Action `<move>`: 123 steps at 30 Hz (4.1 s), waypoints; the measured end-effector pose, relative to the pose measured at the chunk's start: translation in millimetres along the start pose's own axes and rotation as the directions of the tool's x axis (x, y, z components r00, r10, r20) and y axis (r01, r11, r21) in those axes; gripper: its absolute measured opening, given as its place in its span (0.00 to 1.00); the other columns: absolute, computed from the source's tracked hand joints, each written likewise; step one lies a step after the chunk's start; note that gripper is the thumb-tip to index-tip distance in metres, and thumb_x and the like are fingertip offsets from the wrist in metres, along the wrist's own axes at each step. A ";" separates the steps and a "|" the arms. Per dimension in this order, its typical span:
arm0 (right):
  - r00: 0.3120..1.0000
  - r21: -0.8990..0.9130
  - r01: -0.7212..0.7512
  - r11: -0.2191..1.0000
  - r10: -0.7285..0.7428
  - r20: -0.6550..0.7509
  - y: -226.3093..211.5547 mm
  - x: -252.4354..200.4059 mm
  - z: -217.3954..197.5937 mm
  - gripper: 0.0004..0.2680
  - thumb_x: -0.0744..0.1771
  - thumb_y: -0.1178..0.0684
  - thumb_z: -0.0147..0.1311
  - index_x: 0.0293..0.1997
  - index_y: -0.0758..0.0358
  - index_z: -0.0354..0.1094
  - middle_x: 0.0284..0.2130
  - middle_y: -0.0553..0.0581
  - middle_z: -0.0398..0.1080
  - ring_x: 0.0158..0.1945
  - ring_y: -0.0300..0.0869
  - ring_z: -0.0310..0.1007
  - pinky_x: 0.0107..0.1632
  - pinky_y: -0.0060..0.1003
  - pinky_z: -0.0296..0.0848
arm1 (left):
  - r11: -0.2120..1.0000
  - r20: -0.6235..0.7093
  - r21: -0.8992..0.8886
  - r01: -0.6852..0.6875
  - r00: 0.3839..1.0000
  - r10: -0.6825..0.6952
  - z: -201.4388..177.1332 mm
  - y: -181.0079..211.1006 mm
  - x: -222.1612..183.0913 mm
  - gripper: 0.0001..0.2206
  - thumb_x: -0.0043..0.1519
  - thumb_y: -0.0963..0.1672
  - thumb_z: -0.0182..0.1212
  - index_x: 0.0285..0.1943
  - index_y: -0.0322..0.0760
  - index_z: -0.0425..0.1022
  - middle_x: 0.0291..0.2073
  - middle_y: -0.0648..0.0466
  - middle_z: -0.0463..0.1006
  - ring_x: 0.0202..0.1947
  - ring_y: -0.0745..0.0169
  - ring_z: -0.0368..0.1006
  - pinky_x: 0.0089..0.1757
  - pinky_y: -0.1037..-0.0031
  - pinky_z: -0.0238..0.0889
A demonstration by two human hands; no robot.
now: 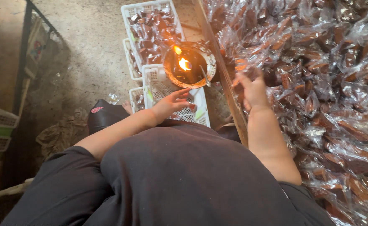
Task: Sealing individual plastic bags containing baked goods by passing the open ends over a flame.
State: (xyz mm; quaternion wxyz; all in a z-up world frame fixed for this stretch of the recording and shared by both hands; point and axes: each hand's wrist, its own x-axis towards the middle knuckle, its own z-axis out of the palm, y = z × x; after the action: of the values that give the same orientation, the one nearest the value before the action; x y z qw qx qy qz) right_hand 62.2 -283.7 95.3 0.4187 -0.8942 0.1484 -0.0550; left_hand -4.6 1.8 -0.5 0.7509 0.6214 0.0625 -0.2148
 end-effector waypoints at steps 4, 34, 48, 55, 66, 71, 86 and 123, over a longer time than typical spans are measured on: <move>0.778 0.440 -0.355 0.824 -0.001 0.629 -51.6 -66.9 23.8 0.09 0.67 0.49 0.58 0.50 0.51 0.64 0.43 0.54 0.75 0.48 0.50 0.79 0.56 0.50 0.76 | 0.922 0.174 0.102 -0.373 0.919 0.353 4.3 -19.8 20.1 0.51 0.49 0.41 0.83 0.81 0.50 0.50 0.71 0.40 0.57 0.68 0.33 0.55 0.60 0.51 0.59; 0.796 0.240 0.240 0.941 -0.332 0.506 40.8 -20.2 97.8 0.05 0.62 0.48 0.70 0.37 0.48 0.82 0.24 0.49 0.71 0.26 0.33 0.66 0.31 0.27 0.70 | 0.985 -0.180 0.079 -0.154 0.970 0.166 -27.7 -3.9 32.6 0.14 0.54 0.48 0.79 0.42 0.40 0.84 0.33 0.53 0.84 0.34 0.70 0.77 0.37 0.75 0.74; 0.797 0.712 -0.458 0.532 -0.109 0.594 29.7 -21.7 95.2 0.03 0.72 0.53 0.51 0.44 0.56 0.68 0.33 0.56 0.74 0.40 0.40 0.79 0.46 0.32 0.81 | 0.689 0.263 0.694 -0.210 0.964 0.028 -5.6 -20.4 44.9 0.21 0.57 0.56 0.67 0.53 0.44 0.75 0.38 0.49 0.81 0.46 0.47 0.79 0.49 0.59 0.70; 0.762 0.627 -0.302 0.718 -0.214 0.612 44.2 -22.8 111.3 0.15 0.71 0.48 0.54 0.66 0.51 0.63 0.47 0.46 0.73 0.48 0.33 0.76 0.46 0.21 0.74 | 0.978 0.218 -0.208 -0.031 0.973 0.078 1.4 -24.6 61.1 0.06 0.60 0.43 0.65 0.43 0.39 0.77 0.23 0.53 0.77 0.24 0.64 0.75 0.29 0.77 0.68; 0.773 0.488 -0.169 0.856 -0.191 0.605 32.7 -25.2 101.7 0.13 0.71 0.49 0.54 0.63 0.52 0.68 0.48 0.46 0.75 0.47 0.30 0.76 0.44 0.19 0.72 | 0.880 0.068 -0.425 0.213 0.977 -0.204 -1.2 -6.0 67.4 0.13 0.58 0.47 0.69 0.44 0.37 0.76 0.29 0.51 0.76 0.32 0.52 0.78 0.37 0.69 0.70; 0.789 0.609 -0.394 0.688 -0.087 0.609 -2.5 -54.7 95.1 0.11 0.68 0.52 0.60 0.55 0.61 0.72 0.38 0.50 0.76 0.40 0.34 0.76 0.44 0.24 0.77 | 0.979 0.273 -0.180 0.098 0.961 -0.047 8.3 -21.9 51.0 0.07 0.57 0.43 0.71 0.37 0.37 0.77 0.24 0.49 0.78 0.26 0.55 0.79 0.28 0.74 0.72; 0.692 0.259 -0.352 0.899 0.064 0.719 27.7 -58.7 116.9 0.12 0.66 0.42 0.65 0.37 0.62 0.76 0.28 0.54 0.76 0.37 0.39 0.76 0.42 0.33 0.77 | 0.951 0.175 -0.307 -0.024 0.981 0.081 -4.4 3.6 2.4 0.21 0.56 0.36 0.72 0.55 0.35 0.68 0.40 0.47 0.78 0.40 0.55 0.81 0.38 0.67 0.81; 0.796 0.375 0.478 0.794 -0.572 0.197 -14.3 -53.6 66.9 0.06 0.65 0.63 0.63 0.40 0.55 0.79 0.33 0.51 0.74 0.36 0.36 0.73 0.40 0.29 0.72 | 0.791 0.230 -0.576 0.209 0.969 -0.089 -21.1 18.4 -16.0 0.12 0.61 0.44 0.69 0.50 0.39 0.74 0.42 0.51 0.80 0.48 0.47 0.81 0.45 0.60 0.79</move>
State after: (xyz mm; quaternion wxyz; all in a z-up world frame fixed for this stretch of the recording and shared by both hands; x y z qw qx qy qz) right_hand 29.4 -209.4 64.6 0.5368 -0.8213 -0.1845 -0.0564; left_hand -8.0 28.4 17.3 0.8908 0.3238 0.1033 -0.3015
